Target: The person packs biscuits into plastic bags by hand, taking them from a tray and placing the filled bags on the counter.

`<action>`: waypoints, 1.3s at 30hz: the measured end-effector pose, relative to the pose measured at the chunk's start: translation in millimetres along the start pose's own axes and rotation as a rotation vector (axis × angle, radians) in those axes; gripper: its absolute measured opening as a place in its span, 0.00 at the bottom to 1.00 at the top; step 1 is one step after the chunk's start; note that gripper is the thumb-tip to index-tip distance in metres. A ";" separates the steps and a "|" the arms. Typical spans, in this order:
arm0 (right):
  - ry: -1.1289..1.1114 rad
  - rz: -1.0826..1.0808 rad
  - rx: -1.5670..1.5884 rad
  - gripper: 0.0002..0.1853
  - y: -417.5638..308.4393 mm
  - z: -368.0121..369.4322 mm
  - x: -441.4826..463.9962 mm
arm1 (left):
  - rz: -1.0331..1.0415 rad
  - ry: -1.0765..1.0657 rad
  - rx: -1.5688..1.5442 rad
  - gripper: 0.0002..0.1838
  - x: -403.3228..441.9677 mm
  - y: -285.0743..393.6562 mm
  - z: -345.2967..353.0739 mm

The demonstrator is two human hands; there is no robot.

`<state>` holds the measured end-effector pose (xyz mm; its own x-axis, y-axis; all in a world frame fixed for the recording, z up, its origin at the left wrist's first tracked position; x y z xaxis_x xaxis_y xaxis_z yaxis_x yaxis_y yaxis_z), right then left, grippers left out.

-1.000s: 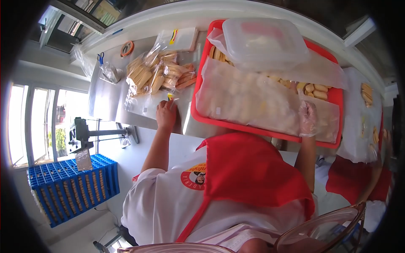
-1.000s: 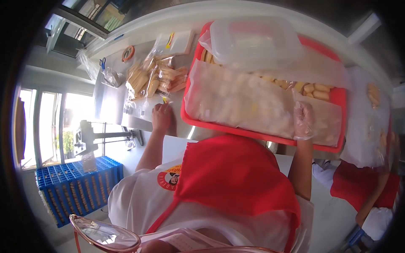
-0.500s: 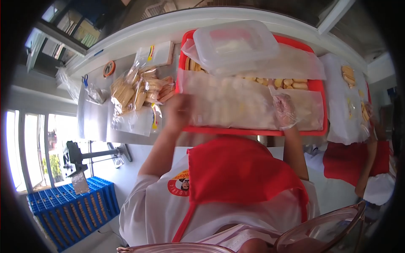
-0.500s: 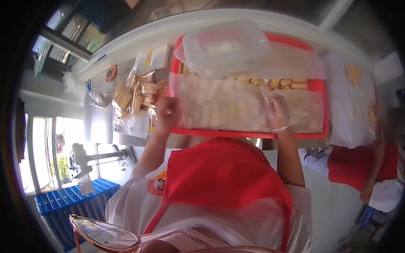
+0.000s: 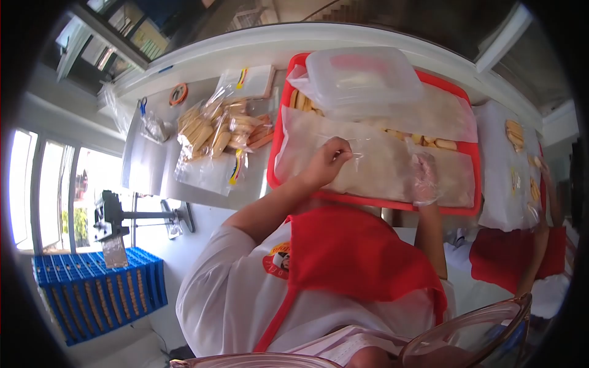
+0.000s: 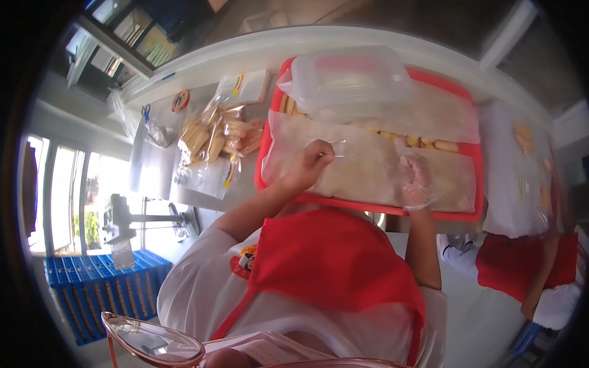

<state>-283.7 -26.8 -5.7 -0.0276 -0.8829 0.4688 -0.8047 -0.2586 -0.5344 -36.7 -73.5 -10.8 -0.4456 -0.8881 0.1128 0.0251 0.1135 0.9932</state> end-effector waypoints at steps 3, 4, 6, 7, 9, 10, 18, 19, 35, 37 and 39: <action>-0.015 0.103 0.614 0.25 -59.6 6.5 5.7 | -0.106 -0.118 -0.824 0.04 -17.1 18.2 20.4; -0.086 0.137 0.924 0.28 -78.6 10.9 10.0 | -0.124 -0.188 -1.004 0.05 -21.5 29.0 32.0; -0.278 0.124 1.190 0.26 -93.8 30.3 13.5 | -0.229 -0.247 -1.175 0.06 -31.2 31.8 43.7; -0.380 0.114 1.322 0.24 -101.7 38.2 13.5 | -0.228 -0.236 -1.151 0.06 -32.1 27.4 43.3; -0.426 0.282 1.126 0.20 -90.5 49.5 8.7 | -0.220 -0.210 -1.106 0.06 -31.2 19.2 40.4; -0.447 0.359 1.022 0.18 -84.3 52.8 7.0 | -0.251 -0.228 -1.096 0.07 -30.6 18.7 34.0; -0.611 0.345 0.712 0.13 -88.0 34.9 10.0 | -0.370 -0.226 -0.299 0.11 -25.6 13.6 4.2; -0.627 0.336 0.723 0.14 -84.7 35.7 10.1 | -0.392 -0.202 -0.278 0.10 -25.1 12.4 5.9; -0.391 0.375 1.026 0.09 -123.5 58.3 6.0 | 0.043 -0.028 -0.279 0.05 -18.5 61.9 7.9; -0.357 0.362 1.046 0.08 -105.2 59.8 9.0 | -0.010 0.021 -0.247 0.03 -20.7 50.2 -0.4; -0.402 0.345 0.829 0.07 -87.9 63.4 6.9 | -0.020 0.143 0.034 0.01 -25.0 39.5 -12.3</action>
Point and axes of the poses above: each hand's wrist, its own x-axis towards the middle knuckle, its own z-axis out of the palm, y = z × x, the point moved 7 cm from there along x, towards the middle knuckle, and after that the axes turned 7 degrees about -x, right-handed, at the moved point
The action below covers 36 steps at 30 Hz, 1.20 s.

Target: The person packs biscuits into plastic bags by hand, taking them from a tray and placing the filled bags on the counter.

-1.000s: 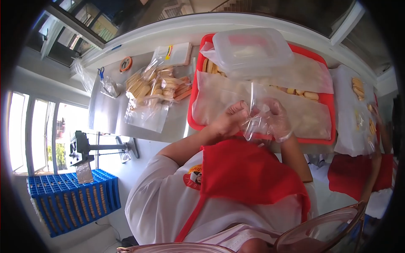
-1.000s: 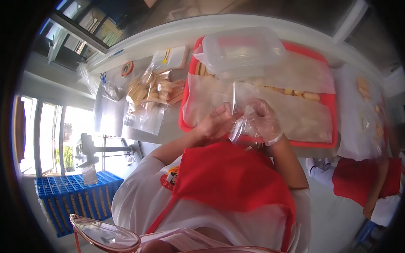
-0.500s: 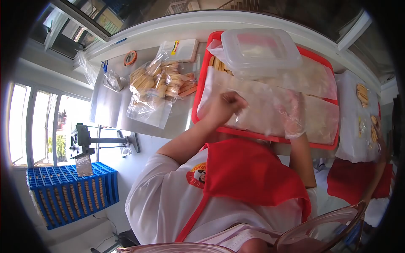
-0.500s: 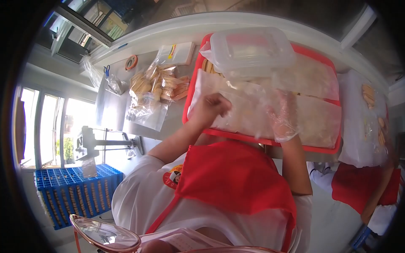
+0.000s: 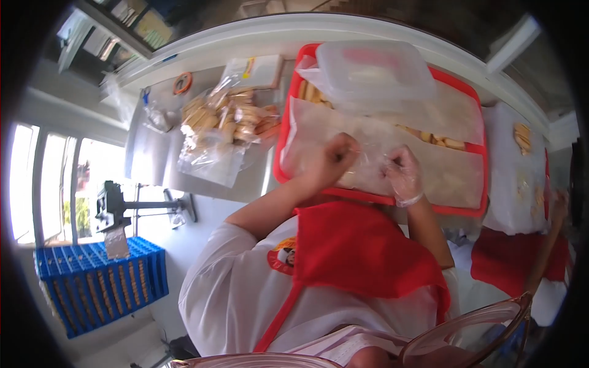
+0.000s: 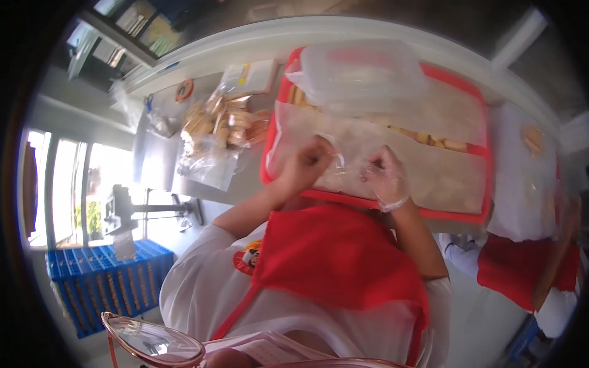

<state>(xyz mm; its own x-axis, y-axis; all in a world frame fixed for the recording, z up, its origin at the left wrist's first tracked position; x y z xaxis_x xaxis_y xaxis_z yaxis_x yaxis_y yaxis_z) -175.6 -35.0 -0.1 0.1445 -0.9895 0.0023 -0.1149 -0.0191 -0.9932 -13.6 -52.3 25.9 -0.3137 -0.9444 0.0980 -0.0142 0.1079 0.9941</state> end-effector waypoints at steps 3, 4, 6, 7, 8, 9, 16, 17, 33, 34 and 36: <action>-0.148 -0.120 -0.503 0.06 -20.1 -11.3 4.0 | 0.198 0.136 0.278 0.03 -0.4 -2.5 -23.0; -0.232 -0.174 -0.698 0.06 -27.6 -16.3 6.1 | 0.271 0.178 0.413 0.04 -1.7 11.3 -29.5; 0.133 -0.426 -1.075 0.02 -4.6 -70.1 24.8 | 0.221 0.252 0.300 0.05 0.2 13.9 -49.4; 0.194 -0.335 -1.118 0.06 10.4 -108.4 44.3 | 0.287 0.305 0.331 0.07 0.9 21.5 -59.2; 0.253 -0.246 -1.151 0.10 18.2 -147.5 57.5 | 0.349 0.364 0.363 0.08 0.4 31.2 -69.4; 0.227 -0.027 -1.288 0.13 28.5 -177.7 62.4 | 0.383 0.380 0.414 0.08 0.6 36.9 -80.3; 0.132 0.257 -1.560 0.25 57.6 -252.4 33.4 | 0.345 0.304 0.627 0.06 -4.1 50.7 -76.4; 0.116 0.227 -1.559 0.26 64.0 -252.2 29.2 | 0.363 0.283 0.613 0.07 -4.4 48.1 -69.8; -0.933 0.656 -1.244 0.14 43.9 -108.7 -125.9 | 0.074 0.219 -0.121 0.09 16.2 -12.0 -35.3; -0.866 0.627 -1.229 0.14 51.2 -108.5 -129.5 | 0.070 0.166 -0.148 0.09 20.1 -7.5 -22.6; -0.727 0.565 -1.197 0.14 68.1 -113.9 -139.6 | 0.069 0.059 -0.202 0.08 29.6 0.4 5.8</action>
Point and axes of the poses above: each hand's wrist, its own x-axis towards the middle knuckle, its own z-axis out of the palm, y = z × x, the point moved 7 cm from there along x, towards the middle knuckle, and after that the axes turned 7 degrees about -x, right-handed, at the moved point
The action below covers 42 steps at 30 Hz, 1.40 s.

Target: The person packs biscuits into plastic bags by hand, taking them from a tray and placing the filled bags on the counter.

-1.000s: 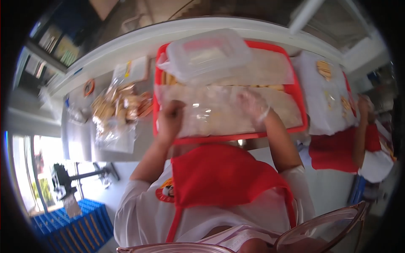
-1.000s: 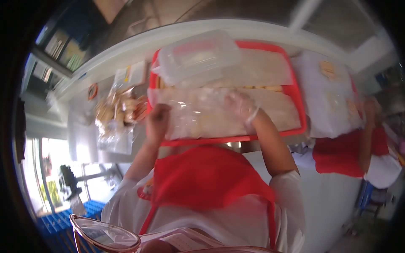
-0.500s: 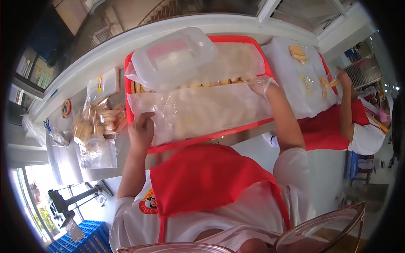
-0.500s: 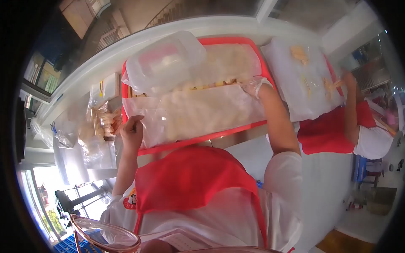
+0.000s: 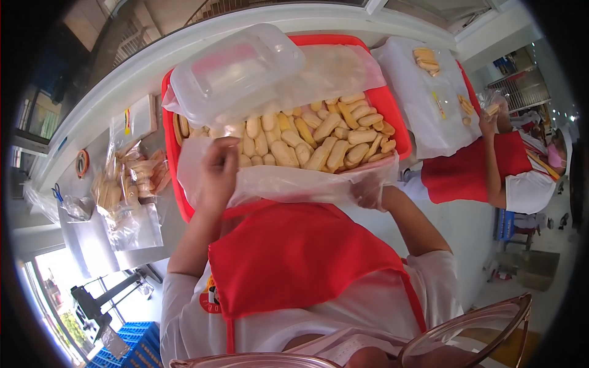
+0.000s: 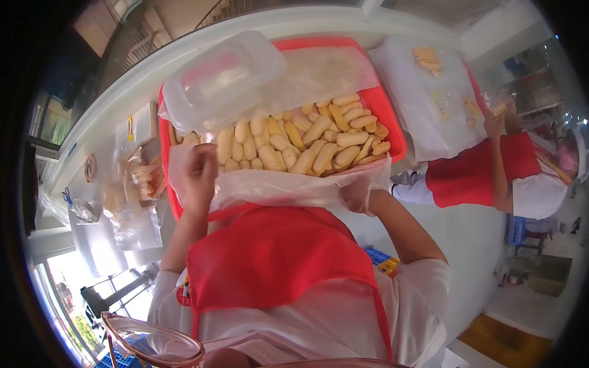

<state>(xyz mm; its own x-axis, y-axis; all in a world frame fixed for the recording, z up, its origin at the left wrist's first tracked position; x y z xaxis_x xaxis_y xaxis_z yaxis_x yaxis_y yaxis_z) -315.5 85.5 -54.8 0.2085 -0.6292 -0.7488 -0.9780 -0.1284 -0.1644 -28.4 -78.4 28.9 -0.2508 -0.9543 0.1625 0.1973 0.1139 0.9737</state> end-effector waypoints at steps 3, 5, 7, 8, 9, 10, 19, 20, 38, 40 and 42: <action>0.151 -0.019 0.019 0.10 2.6 -14.2 -0.7 | -0.053 -0.153 0.331 0.07 9.9 -37.5 28.7; 0.402 -0.101 0.067 0.09 -0.5 -54.9 -19.0 | -0.086 -0.166 0.375 0.07 9.0 -54.3 29.4; 0.704 -0.080 0.087 0.08 15.2 -93.9 -38.8 | -0.047 -0.192 0.448 0.07 9.1 -64.5 26.7; 0.710 -0.008 0.039 0.08 29.3 -105.8 -36.3 | -0.063 -0.188 0.407 0.07 9.5 -72.6 23.3; 0.701 0.116 0.022 0.08 42.2 -111.5 -30.3 | -0.078 -0.180 0.367 0.06 9.9 -80.6 19.6; 0.692 0.237 0.002 0.07 52.4 -115.6 -21.7 | -0.091 -0.169 0.327 0.06 10.7 -81.6 18.2; 0.600 0.297 -0.156 0.17 70.1 -110.4 3.3 | -0.214 -0.132 0.203 0.06 11.2 -70.6 15.4; 0.567 0.306 -0.131 0.17 72.2 -112.4 4.3 | -0.207 -0.134 0.149 0.05 12.1 -76.2 14.8; 0.609 0.751 -0.006 0.20 93.9 -150.9 88.5 | -0.174 -0.035 -0.001 0.04 17.7 -85.0 6.6; 0.571 0.752 0.059 0.21 94.6 -148.5 86.7 | -0.186 0.004 -0.038 0.04 18.4 -79.2 6.6; 0.546 0.645 0.164 0.22 88.2 -146.3 77.1 | -0.173 0.016 -0.070 0.04 17.6 -74.8 8.3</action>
Point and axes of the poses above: each hand's wrist, its own x-axis towards the middle knuckle, its own z-axis out of the palm, y = z × x, the point moved 7 cm from there along x, towards the middle knuckle, and after that the axes turned 7 degrees about -x, right-handed, at the moved point
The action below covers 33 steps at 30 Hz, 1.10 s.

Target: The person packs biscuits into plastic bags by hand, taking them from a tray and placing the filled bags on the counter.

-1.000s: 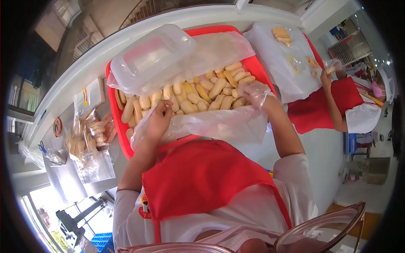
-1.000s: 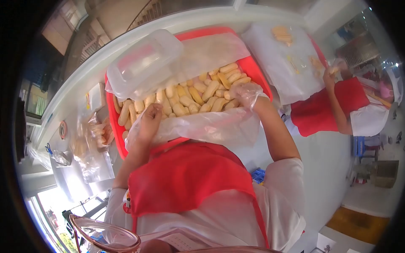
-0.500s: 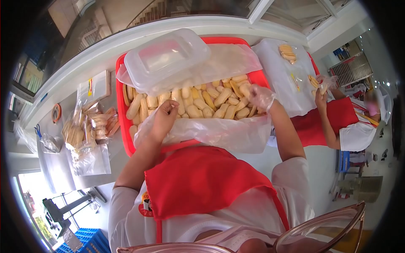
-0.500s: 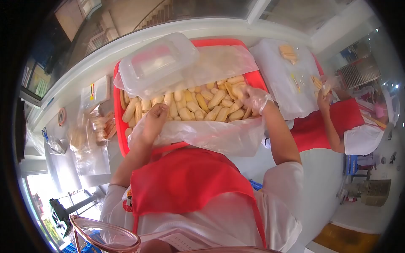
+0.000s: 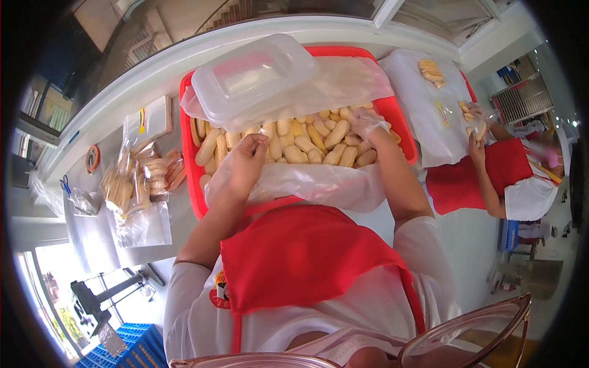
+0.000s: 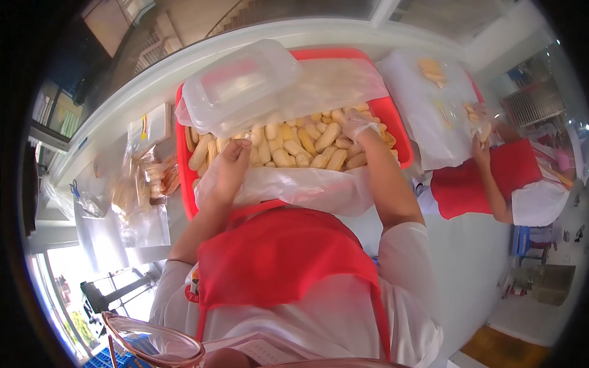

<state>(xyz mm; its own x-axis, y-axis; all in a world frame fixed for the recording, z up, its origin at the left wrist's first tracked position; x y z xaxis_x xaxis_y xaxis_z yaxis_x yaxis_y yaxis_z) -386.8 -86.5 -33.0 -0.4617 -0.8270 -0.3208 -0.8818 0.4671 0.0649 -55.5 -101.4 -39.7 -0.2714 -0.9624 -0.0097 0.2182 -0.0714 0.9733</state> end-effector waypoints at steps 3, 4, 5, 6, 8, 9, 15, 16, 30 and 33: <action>-0.088 -0.068 0.071 0.26 -6.2 -18.7 -27.2 | 0.042 -0.001 0.007 0.04 -1.1 2.3 0.5; -0.093 -0.060 0.028 0.28 -14.3 -25.1 -35.3 | 0.054 -0.007 0.021 0.04 -2.1 1.3 1.5; -0.100 -0.049 -0.011 0.29 -17.4 -26.2 -40.0 | 0.065 -0.012 0.036 0.04 -2.0 -0.1 1.5; -0.097 -0.058 0.004 0.28 -16.8 -23.7 -38.6 | 0.076 -0.019 0.051 0.04 -1.4 -0.8 1.2; -0.087 -0.079 0.034 0.27 -16.5 -17.1 -30.0 | 0.094 -0.023 0.063 0.03 -1.8 -0.8 1.2; -0.092 -0.074 0.048 0.27 -14.4 -14.5 -27.9 | 0.100 -0.021 0.060 0.03 -2.4 1.8 1.0; 0.075 0.014 0.476 0.28 -10.1 -27.5 -20.9 | 0.072 0.023 0.097 0.04 -2.0 3.6 -3.9; 0.106 -0.015 0.574 0.27 -14.8 -38.4 -31.4 | 0.063 0.030 0.121 0.04 -1.4 0.3 -4.7; 0.195 -0.747 1.124 0.12 -134.8 -24.4 -150.8 | 0.187 0.014 0.082 0.05 -16.4 38.0 3.0; 0.548 -1.058 0.522 0.11 -153.3 -50.9 -188.3 | 0.316 -0.102 0.456 0.05 -27.5 64.6 21.1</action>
<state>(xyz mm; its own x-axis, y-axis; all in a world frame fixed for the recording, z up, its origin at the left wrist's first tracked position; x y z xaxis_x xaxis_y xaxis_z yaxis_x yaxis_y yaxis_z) -169.5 -18.3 65.5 0.3426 -0.8282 0.4434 -0.7559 -0.5233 -0.3934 -53.7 -74.0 28.2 -0.3532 -0.8867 0.2983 -0.1177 0.3584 0.9261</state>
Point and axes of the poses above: each hand's wrist, its own x-axis towards the middle knuckle, its own z-axis out of the palm, y = z × x, the point moved 7 cm from there along x, towards the middle knuckle, and after that the axes turned 7 degrees about -x, right-handed, at the moved point
